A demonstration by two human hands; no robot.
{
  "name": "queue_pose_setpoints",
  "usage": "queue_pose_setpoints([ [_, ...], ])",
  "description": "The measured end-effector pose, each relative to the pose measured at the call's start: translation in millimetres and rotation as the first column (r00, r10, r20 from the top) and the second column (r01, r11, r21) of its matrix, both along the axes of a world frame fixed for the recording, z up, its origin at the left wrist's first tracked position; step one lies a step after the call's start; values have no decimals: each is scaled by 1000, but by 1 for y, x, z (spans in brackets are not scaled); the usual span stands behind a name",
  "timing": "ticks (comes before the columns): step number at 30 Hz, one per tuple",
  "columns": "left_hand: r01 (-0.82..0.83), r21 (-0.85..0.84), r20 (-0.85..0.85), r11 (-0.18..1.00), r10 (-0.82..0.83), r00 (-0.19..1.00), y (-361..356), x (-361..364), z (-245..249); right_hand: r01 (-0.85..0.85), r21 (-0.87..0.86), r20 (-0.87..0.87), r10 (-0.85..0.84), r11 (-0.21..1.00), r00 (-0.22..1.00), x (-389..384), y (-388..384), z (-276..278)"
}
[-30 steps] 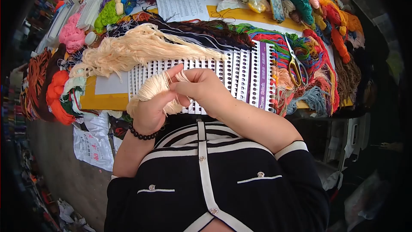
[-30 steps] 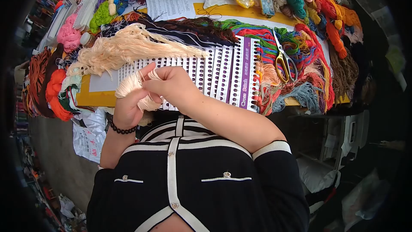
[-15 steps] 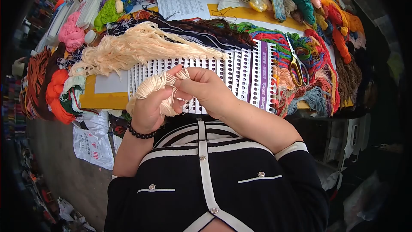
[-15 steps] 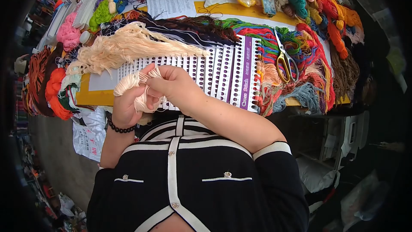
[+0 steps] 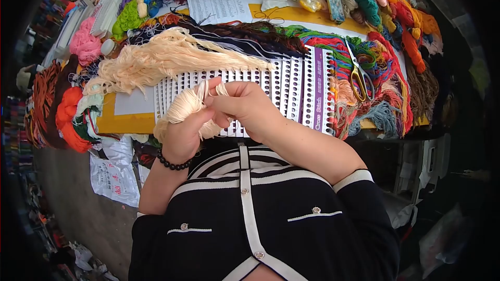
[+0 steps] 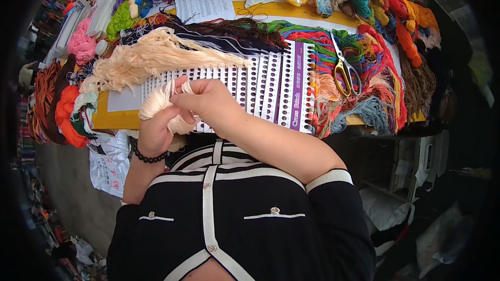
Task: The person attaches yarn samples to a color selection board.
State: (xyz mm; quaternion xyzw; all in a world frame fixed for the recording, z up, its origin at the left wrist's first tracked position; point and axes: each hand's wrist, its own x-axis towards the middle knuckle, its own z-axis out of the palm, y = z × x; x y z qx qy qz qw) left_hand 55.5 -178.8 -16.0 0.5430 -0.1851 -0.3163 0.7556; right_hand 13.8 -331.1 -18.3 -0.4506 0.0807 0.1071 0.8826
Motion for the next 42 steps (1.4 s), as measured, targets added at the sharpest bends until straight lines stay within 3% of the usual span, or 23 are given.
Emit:
queue_pose_setpoints([
  [2,-50,62,50,997,47,998,-2,-2,0,15,-95,10,-14,995,1000,0,2,0],
  [6,2,95,-2,996,-2,1000,4,1,-5,-7,-142,12,9,990,1000,0,0,-2],
  [8,45,109,-49,993,-39,998,5,1,-4,-24,-13,2,25,1000,1000,-2,0,0],
  [11,34,83,53,996,-39,998,5,1,-1,1,50,-32,0,999,999,-3,1,9],
  [13,29,-60,-152,998,-38,988,9,4,-6,2,51,-22,-1,999,1000,-3,1,7],
  [14,30,-60,-151,998,-38,988,8,3,-5,1,52,-11,0,999,1000,-3,1,6],
  [16,5,36,-34,999,-3,999,5,1,-3,-4,-20,6,4,1000,1000,-4,1,5],
  [20,54,80,-8,995,-54,999,3,-2,0,-38,-155,30,44,987,999,-5,-1,5],
  [24,3,95,53,995,-8,999,3,-4,5,-36,-157,27,41,987,999,-6,0,2],
  [26,-8,68,57,998,4,998,5,-2,3,-75,-49,49,77,996,996,-5,-1,-4],
  [28,-67,27,-85,997,69,994,11,1,-4,-48,5,51,48,999,998,-3,-2,-10],
  [29,-68,20,-75,997,70,995,18,3,-2,-18,61,49,15,998,999,-1,-4,-12],
  [31,-93,-48,-164,994,84,983,38,10,2,10,268,-24,-4,963,1000,-1,-20,7],
  [32,-87,-285,-256,955,12,967,47,13,11,-28,316,61,9,948,998,-4,-37,11],
  [33,-85,-376,-254,923,-14,967,71,25,14,-70,362,143,18,930,990,-10,-56,13],
  [34,-162,-550,-289,819,-6,957,106,42,11,48,134,84,-60,990,995,-22,-71,31],
  [35,-497,-624,-600,603,37,799,136,48,27,152,-109,47,-148,982,988,-37,-90,54],
  [36,-424,-532,-357,733,260,897,207,76,27,321,-543,133,-297,776,945,-53,-121,64],
  [37,-617,-498,-482,610,397,781,251,91,20,357,-646,177,-323,674,930,-59,-146,56],
  [38,-457,-605,-497,652,138,856,288,103,12,348,-680,116,-374,645,920,-65,-166,52],
  [39,-532,-536,-546,656,212,811,315,110,6,351,-604,75,-387,716,919,-71,-192,40],
  [41,-601,-460,-591,654,279,757,382,131,-19,382,-597,11,-469,706,883,-81,-234,27],
  [42,-661,-363,-504,657,458,732,425,146,-43,404,-601,-12,-514,689,858,-86,-253,23],
])
